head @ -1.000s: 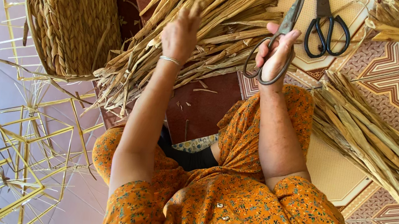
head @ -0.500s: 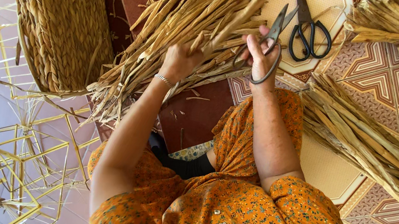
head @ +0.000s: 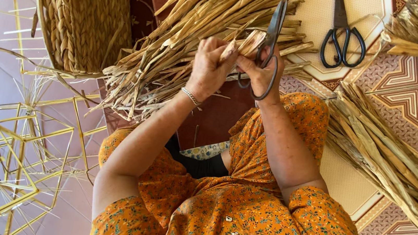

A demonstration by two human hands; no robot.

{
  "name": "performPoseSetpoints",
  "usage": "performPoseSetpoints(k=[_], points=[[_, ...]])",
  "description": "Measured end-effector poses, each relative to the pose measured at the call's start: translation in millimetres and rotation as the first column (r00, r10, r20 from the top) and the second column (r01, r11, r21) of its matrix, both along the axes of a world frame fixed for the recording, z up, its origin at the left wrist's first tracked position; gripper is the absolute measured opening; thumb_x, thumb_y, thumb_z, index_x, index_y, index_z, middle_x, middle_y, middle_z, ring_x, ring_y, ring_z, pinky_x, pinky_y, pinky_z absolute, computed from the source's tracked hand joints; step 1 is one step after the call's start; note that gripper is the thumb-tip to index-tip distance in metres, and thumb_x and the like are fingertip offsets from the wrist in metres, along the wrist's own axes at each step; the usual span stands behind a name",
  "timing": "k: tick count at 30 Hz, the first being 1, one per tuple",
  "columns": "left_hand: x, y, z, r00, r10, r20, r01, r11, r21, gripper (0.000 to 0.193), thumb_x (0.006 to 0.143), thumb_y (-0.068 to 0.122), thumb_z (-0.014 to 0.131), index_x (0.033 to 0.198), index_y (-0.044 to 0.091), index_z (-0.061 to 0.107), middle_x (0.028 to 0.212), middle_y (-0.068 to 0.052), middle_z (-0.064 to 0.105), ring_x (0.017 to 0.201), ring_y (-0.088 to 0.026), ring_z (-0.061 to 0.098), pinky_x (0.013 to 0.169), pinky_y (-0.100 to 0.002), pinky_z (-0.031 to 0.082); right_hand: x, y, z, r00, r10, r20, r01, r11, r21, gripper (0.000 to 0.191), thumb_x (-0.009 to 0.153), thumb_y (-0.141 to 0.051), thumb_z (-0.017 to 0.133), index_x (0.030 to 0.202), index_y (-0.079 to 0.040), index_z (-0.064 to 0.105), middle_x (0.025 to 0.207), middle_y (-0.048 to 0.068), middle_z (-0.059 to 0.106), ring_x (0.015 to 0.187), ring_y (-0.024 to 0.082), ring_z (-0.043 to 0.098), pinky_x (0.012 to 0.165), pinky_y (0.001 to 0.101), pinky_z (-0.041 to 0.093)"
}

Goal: The person sits on the floor and uses shears to trim and split dried plant stems. They repeatedly pick up stems, cut them into smaller pieces, and set the trimmed pieces aside.

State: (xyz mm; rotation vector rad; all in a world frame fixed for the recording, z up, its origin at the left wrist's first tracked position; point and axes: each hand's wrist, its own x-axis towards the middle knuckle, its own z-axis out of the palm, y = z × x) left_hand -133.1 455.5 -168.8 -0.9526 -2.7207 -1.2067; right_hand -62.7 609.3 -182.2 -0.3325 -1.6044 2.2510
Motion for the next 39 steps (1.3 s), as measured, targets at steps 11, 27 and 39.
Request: performPoseSetpoints(k=[11, 27, 39], points=[[-16.7, -7.8, -18.6, 0.768, -0.011, 0.640, -0.292, 0.884, 0.366, 0.017, 0.107, 0.021, 0.059, 0.108, 0.006, 0.065, 0.088, 0.000, 0.065, 0.075, -0.007, 0.057, 0.063, -0.023, 0.049, -3.8, -12.8, -12.9, 0.969, 0.099, 0.224, -0.145, 0.969, 0.201, 0.042, 0.095, -0.018, 0.079, 0.129, -0.006, 0.057, 0.085, 0.004, 0.066, 0.061, 0.008, 0.062, 0.049, 0.0214, 0.054], [-17.0, -14.2, -5.8, 0.869, 0.106, 0.484, -0.246, 0.940, 0.235, 0.021, 0.104, 0.026, 0.064, 0.107, 0.006, 0.062, 0.081, 0.000, 0.067, 0.069, -0.008, 0.058, 0.060, -0.028, 0.050, 3.3, -19.8, -13.4, 0.959, 0.252, 0.128, -0.280, 0.784, 0.554, 0.061, 0.113, -0.049, 0.029, 0.144, -0.002, 0.052, 0.084, 0.002, 0.056, 0.070, 0.012, 0.056, 0.063, 0.0315, 0.051], [-16.5, -14.3, -2.8, 0.808, -0.061, 0.585, -0.220, 0.892, 0.396, 0.023, 0.105, 0.022, 0.064, 0.117, 0.003, 0.064, 0.095, 0.000, 0.069, 0.087, -0.007, 0.062, 0.076, -0.027, 0.055, 12.7, -26.9, -4.5, 0.983, 0.170, 0.071, -0.175, 0.740, 0.650, 0.060, 0.117, -0.050, 0.028, 0.134, 0.000, 0.056, 0.084, 0.006, 0.062, 0.074, 0.018, 0.066, 0.069, 0.0349, 0.054]])
